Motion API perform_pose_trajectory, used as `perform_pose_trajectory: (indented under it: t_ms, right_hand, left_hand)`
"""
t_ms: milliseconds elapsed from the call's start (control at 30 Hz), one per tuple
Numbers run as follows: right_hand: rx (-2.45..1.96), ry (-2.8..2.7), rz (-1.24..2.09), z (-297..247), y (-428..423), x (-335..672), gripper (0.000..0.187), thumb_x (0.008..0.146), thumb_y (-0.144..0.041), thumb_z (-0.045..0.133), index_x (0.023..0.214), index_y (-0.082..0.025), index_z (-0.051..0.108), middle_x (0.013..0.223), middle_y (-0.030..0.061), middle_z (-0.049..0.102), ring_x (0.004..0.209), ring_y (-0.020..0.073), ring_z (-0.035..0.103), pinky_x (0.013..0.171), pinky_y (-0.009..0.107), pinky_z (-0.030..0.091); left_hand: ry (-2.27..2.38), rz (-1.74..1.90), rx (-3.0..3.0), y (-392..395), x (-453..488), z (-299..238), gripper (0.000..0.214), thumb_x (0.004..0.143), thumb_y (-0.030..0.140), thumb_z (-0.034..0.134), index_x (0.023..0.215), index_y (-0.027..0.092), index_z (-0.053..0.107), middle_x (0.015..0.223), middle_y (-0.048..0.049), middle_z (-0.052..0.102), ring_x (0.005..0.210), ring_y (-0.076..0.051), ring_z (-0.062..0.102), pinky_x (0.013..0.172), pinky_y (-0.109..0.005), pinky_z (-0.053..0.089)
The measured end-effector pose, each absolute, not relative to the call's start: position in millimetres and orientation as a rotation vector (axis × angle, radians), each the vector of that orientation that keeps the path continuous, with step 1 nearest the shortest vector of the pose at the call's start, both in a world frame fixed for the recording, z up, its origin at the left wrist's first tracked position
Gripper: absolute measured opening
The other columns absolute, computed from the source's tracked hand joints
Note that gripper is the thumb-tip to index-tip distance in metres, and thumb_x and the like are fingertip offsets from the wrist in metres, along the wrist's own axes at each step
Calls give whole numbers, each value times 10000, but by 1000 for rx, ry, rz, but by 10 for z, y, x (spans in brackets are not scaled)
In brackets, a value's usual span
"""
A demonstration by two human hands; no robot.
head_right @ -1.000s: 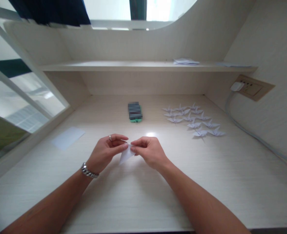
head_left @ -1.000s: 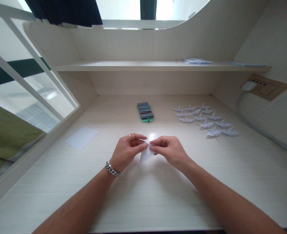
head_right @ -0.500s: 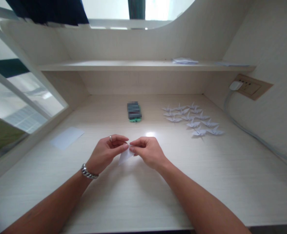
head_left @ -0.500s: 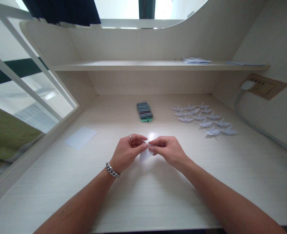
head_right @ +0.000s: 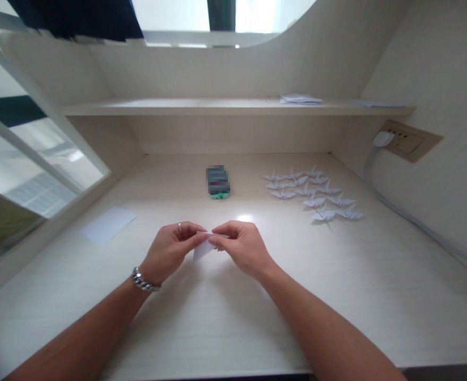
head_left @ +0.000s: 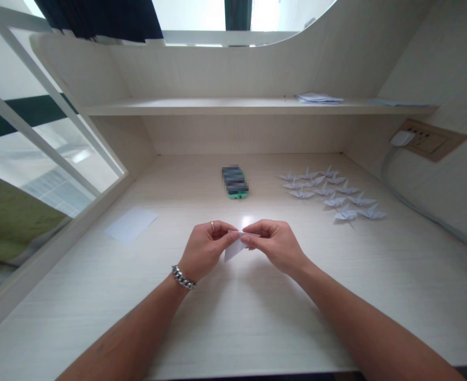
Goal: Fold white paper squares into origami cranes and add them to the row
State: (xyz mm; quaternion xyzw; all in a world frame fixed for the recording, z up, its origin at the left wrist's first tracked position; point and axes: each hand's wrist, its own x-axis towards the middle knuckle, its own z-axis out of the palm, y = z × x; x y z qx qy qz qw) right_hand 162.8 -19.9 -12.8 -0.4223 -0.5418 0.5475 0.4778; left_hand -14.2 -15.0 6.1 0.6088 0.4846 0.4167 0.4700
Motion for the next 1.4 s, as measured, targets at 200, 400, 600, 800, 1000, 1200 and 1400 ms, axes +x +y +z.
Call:
perform_pose_trajectory:
  t_ms: [200, 400, 600, 800, 1000, 1200, 1400]
  right_hand:
    - [-1042, -1340, 1306, -105, -212, 1637, 256, 666, -333, 795, 822, -140, 731, 701, 41, 696, 646, 148, 629, 630, 293, 511]
    - [-1058, -1419, 1278, -64, -237, 1635, 210, 711, -312, 753, 832, -141, 745, 691, 39, 695, 634, 140, 619, 619, 280, 503]
    - [-1064, -1393, 1319, -81, -227, 1635, 242, 706, -329, 751, 842, -130, 742, 694, 51, 700, 640, 152, 634, 626, 293, 515]
    - [-1046, -1364, 1329, -126, -206, 1626, 219, 661, -297, 782, 823, -153, 748, 716, 44, 716, 672, 161, 647, 650, 304, 513]
    - [-1087, -1387, 1326, -89, -219, 1633, 208, 653, -289, 789, 799, -150, 740, 716, 41, 715, 668, 153, 644, 638, 287, 500]
    - [-1066, -1400, 1358, -104, -204, 1636, 271, 679, -372, 769, 808, -136, 741, 674, 46, 696, 628, 146, 633, 620, 292, 513]
    - [-1049, -1340, 1407, -133, -179, 1634, 290, 621, -365, 812, 788, -138, 745, 643, 42, 695, 620, 156, 643, 627, 308, 526]
  left_hand:
    - [1192, 1023, 1537, -152, -134, 54, 208, 722, 350, 731, 764, 146, 722, 604, -13, 661, 512, -104, 535, 471, -206, 395]
    - [1196, 1009, 1541, -162, -125, 36, 200, 712, 342, 749, 755, 147, 731, 616, -27, 691, 514, -112, 552, 464, -204, 393]
    - [1176, 1010, 1541, -157, -137, 38, 167, 721, 320, 744, 764, 159, 738, 658, -38, 718, 553, -132, 600, 495, -215, 437]
    - [1194, 1012, 1560, -156, -146, 59, 144, 721, 298, 729, 764, 161, 743, 642, -37, 710, 532, -128, 583, 478, -215, 418]
    - [1207, 983, 1616, -155, -159, 58, 151, 735, 296, 715, 791, 159, 746, 652, -40, 704, 542, -127, 569, 489, -219, 406]
    - [1181, 933, 1655, -153, -163, 45, 175, 752, 324, 709, 784, 156, 748, 692, -59, 721, 585, -143, 593, 515, -225, 419]
    - [1156, 911, 1602, -137, -171, 56, 149, 727, 299, 721, 771, 159, 749, 675, -50, 722, 560, -141, 599, 492, -218, 422]
